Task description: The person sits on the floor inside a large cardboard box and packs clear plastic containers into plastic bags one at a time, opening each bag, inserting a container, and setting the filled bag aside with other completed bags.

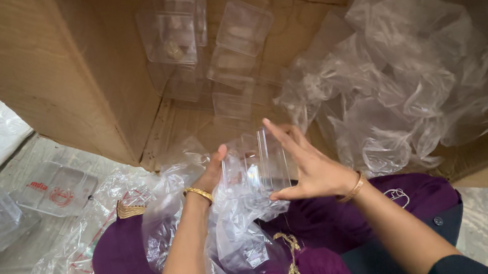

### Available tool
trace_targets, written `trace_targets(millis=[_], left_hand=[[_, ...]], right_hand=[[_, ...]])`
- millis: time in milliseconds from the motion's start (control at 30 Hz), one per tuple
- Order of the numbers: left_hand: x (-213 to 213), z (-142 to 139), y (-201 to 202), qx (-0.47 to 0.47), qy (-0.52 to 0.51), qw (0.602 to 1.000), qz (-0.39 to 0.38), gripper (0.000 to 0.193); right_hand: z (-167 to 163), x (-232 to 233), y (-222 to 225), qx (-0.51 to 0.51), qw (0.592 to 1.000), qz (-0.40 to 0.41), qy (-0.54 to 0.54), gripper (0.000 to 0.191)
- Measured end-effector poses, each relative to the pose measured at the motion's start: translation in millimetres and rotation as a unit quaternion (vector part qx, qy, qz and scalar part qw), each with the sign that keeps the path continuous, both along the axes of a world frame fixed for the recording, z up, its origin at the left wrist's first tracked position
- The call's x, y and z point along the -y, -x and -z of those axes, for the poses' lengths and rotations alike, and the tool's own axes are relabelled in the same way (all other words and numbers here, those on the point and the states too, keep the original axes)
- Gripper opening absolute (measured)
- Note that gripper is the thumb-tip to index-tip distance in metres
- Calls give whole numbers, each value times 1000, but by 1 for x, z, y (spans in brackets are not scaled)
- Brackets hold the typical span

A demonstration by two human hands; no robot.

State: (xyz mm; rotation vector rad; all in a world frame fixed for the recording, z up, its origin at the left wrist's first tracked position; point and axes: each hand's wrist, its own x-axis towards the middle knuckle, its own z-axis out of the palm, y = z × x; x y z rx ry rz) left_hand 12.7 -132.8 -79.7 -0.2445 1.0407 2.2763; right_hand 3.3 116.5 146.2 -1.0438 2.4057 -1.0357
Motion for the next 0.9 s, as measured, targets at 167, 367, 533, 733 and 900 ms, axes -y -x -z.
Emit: trace_targets(millis=[167, 367, 533, 733, 900], left_hand=[[-2, -22, 0, -24, 120, 992, 22, 97], [-2, -10, 2, -49, 120, 990, 53, 105], [-6, -5, 1, 5, 113, 992, 54, 111], [-7, -16, 2, -15, 192, 980, 54, 116], [-20, -33, 5, -45, 163, 983, 71, 114]], right_hand=[[-6, 4, -1, -4, 1000, -9, -13, 131], [2, 5, -5, 22, 998, 3, -59, 130], [8, 3, -7, 3, 999, -7, -44, 129], [15, 1, -8, -10, 998, -1, -55, 131], [18, -5, -12, -5, 1000, 0, -23, 132]])
